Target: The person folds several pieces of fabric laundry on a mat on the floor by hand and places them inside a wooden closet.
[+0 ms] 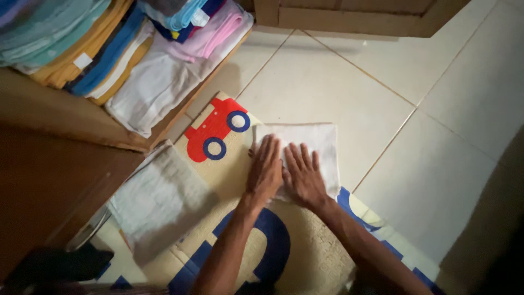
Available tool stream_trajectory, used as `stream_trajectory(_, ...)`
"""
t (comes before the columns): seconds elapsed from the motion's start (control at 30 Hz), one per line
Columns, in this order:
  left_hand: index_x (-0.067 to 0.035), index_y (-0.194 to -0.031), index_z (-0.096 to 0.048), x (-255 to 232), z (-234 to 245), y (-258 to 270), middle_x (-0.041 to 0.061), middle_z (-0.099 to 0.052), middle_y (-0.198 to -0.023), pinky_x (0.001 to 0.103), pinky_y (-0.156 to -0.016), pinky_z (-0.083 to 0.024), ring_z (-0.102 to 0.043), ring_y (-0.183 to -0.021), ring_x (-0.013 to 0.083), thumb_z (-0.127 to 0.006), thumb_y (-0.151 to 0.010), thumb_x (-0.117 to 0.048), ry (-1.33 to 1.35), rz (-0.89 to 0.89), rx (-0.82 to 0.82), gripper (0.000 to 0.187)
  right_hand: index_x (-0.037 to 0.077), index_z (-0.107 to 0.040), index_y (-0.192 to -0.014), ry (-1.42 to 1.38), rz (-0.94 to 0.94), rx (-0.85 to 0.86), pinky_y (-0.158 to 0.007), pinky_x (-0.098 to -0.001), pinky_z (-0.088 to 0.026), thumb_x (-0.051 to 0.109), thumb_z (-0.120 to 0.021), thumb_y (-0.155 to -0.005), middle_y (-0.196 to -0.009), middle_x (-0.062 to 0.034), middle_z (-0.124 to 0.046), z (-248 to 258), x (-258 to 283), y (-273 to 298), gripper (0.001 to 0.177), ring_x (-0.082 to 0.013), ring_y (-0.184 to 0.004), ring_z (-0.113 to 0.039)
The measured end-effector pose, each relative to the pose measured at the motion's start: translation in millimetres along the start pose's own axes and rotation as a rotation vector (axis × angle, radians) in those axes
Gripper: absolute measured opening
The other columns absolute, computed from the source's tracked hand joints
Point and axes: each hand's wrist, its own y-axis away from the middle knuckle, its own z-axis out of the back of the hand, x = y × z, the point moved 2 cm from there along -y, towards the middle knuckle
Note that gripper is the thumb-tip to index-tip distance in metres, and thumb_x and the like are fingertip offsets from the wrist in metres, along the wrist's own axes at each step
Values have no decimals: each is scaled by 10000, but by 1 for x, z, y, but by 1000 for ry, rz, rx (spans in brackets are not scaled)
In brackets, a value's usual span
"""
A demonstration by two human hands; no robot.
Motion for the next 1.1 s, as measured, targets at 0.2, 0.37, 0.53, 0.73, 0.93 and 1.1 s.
stream_trajectory(0.2,62,-1542,-373,8,-1,7,232,-339,-1645,595,-1232,-220,-278,-1546,370,-472,-1017,-256,38,-3,46,622,53,-309,-1575,87,-136,117,-1189,-668,-100,415,-438,-1028,-1671,-157,-236,10,-40,-46,668,-415,-1545,-152)
stream_trajectory(0.37,40,-1549,-374,6,-1,10,216,-342,-1642,579,-1229,-228,-280,-1539,358,-480,-1007,-275,35,44,86,635,75,-347,-1573,125,-143,-27,-1198,-678,-152,393,-479,-1006,-1658,-164,-305,3,-44,-30,663,-416,-1538,-223)
stream_trajectory(0.53,26,-1557,-368,8,-6,7,192,-326,-1654,574,-1234,-192,-261,-1549,321,-483,-1009,-312,-16,63,83,654,30,-313,-1567,87,-98,62,-1193,-679,-146,363,-466,-985,-1662,-177,-275,6,-26,23,687,-411,-1540,-205)
stream_trajectory(0.73,11,-1572,-330,-38,-23,-13,201,-275,-1676,534,-1310,-123,-217,-1589,324,-421,-1041,-455,-139,134,246,712,26,-208,-1582,139,-29,10,-1184,-681,-50,443,-397,-1002,-1671,-190,-108,4,-48,-18,738,-400,-1536,-39)
stream_trajectory(0.93,46,-1573,-197,-30,-23,-28,232,-147,-1664,554,-1246,-54,-121,-1561,346,-313,-1018,-635,-85,164,274,887,44,-179,-1610,151,-28,92,-1215,-651,-61,370,-360,-1020,-1697,-154,-89,-4,-54,-15,698,-363,-1559,-39)
stream_trajectory(1.1,-3,-1602,-160,28,-10,-52,182,-104,-1699,573,-1241,-46,-81,-1572,325,-341,-1003,-599,-99,337,219,864,77,-208,-1603,206,-114,191,-1212,-651,-96,383,-347,-1024,-1703,-130,-140,4,-48,-15,670,-366,-1566,-87)
